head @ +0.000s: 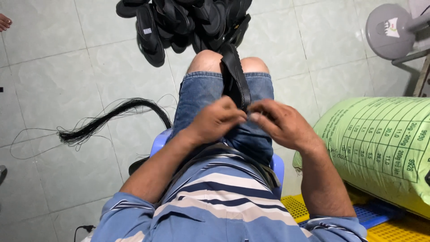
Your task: The person sits on a blue stool and sews a black slipper using a needle and black thread. They hold the slipper on their lap and repeatedly push the needle through the sole and strap, pulling the thread tight. A pile of similar black slippers is visible on the floor nearby.
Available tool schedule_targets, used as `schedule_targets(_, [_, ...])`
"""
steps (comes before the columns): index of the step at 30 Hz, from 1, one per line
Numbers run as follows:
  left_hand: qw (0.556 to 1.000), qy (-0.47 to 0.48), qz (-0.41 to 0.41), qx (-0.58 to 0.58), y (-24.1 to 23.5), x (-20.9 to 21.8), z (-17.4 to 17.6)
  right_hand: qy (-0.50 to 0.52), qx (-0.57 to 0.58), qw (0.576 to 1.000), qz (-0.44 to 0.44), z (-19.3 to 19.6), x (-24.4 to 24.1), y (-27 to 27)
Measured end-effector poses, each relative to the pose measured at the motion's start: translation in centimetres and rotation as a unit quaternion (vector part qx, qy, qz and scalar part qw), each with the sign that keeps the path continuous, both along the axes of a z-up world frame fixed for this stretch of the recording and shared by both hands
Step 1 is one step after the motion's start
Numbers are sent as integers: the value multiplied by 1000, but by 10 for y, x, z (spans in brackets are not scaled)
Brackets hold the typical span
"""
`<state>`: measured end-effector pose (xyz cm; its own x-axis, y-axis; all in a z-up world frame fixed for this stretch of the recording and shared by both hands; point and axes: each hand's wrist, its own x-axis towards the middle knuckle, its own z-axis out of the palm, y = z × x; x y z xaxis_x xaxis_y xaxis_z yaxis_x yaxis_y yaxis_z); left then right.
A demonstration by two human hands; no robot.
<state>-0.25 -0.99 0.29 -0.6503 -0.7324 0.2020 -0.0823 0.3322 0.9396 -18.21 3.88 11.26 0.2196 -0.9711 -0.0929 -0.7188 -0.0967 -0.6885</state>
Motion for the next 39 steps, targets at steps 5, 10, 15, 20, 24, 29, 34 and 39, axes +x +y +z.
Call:
schedule_targets(5, [931, -147, 286, 174, -58, 91, -35, 35, -30, 999, 4, -10, -19, 4])
schedule_targets(10, [837, 22, 521, -166, -45, 72, -19, 77, -53, 996, 5, -19, -18, 4])
schedule_targets(15, [970, -41, 114, -213, 3, 7, 7, 113, -71, 991, 12, -24, -17, 1])
schedule_targets(20, [983, -41, 171, -51, 20, -10, -8, 123, -60, 991, 1, -19, -15, 2])
schedule_targets(24, [979, -14, 205, 2, 26, -14, 2, 115, -43, 992, -6, -19, -14, -2])
schedule_targets(29, [974, -3, 225, 8, 32, -25, -6, 213, -40, 976, 16, -6, -7, -2])
schedule_targets(34, [975, 20, 219, -26, 32, -43, -18, 344, -45, 937, 49, 2, 1, -3])
schedule_targets(39, [976, 55, 205, -36, 27, -47, -15, 236, -95, 967, 28, -38, -31, 0])
